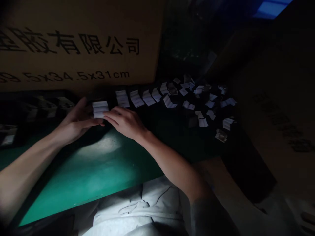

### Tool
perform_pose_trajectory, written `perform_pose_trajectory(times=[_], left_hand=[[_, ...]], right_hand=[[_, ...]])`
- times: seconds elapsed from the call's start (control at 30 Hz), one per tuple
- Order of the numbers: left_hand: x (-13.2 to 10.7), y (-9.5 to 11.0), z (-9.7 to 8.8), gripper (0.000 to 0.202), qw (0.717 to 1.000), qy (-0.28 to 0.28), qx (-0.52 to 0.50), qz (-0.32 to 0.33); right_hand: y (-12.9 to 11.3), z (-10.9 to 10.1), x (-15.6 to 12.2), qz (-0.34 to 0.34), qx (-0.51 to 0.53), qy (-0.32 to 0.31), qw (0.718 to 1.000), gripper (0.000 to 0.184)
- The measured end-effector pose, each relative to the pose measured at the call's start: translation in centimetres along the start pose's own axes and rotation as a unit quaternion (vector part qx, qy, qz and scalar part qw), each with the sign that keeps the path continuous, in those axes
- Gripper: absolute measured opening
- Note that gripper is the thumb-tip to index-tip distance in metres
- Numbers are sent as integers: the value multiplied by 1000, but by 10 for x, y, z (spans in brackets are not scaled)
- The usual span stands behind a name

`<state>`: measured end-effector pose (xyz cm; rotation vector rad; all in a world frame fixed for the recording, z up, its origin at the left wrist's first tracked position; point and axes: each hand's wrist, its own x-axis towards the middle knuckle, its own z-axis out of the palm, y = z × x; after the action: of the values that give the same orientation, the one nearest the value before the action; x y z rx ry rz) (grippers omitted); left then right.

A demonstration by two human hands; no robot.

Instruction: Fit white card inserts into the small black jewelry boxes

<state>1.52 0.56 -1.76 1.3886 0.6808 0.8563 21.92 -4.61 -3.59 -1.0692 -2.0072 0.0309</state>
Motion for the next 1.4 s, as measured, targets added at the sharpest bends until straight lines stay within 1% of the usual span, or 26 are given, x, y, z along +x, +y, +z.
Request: perform_pose_trajectory(times=[0.17, 0.37, 0.47, 0.6, 0.77, 0.87, 1.0, 1.2, 1.27, 1.4], left_hand=[[0, -2, -2, 77, 1000, -12, 9, 17], [-1, 2, 0, 87, 999, 4, -31, -12], [-1, 5, 1, 86, 997, 11, -66, -32], [-1, 6, 4, 77, 995, 29, -87, -43], [-1, 4, 4, 67, 995, 40, -84, -40], [-2, 3, 3, 67, 996, 42, -73, -36], [-2, 3, 2, 66, 996, 38, -62, -43], [-2, 3, 3, 61, 995, 54, -67, -50], [-2, 4, 4, 63, 996, 52, -56, -49], [-2, 6, 6, 68, 994, 68, -65, -55]], right_hand=[[-3, 1, 1, 19, 18, -12, 1000, 26], [-3, -1, 2, 50, 29, -19, 998, 25], [-3, -1, 2, 64, 31, -20, 997, 24], [-2, 1, 1, 65, 44, -10, 997, 23], [-2, 2, 0, 56, 51, -1, 997, 23], [-2, 2, 0, 51, 58, 3, 997, 22], [-3, -1, 1, 54, 47, -17, 997, 20], [-5, -3, 2, 63, 28, -26, 997, 23], [-5, -2, 2, 65, 24, -29, 997, 22], [-4, -1, 2, 64, 39, -24, 997, 21]])
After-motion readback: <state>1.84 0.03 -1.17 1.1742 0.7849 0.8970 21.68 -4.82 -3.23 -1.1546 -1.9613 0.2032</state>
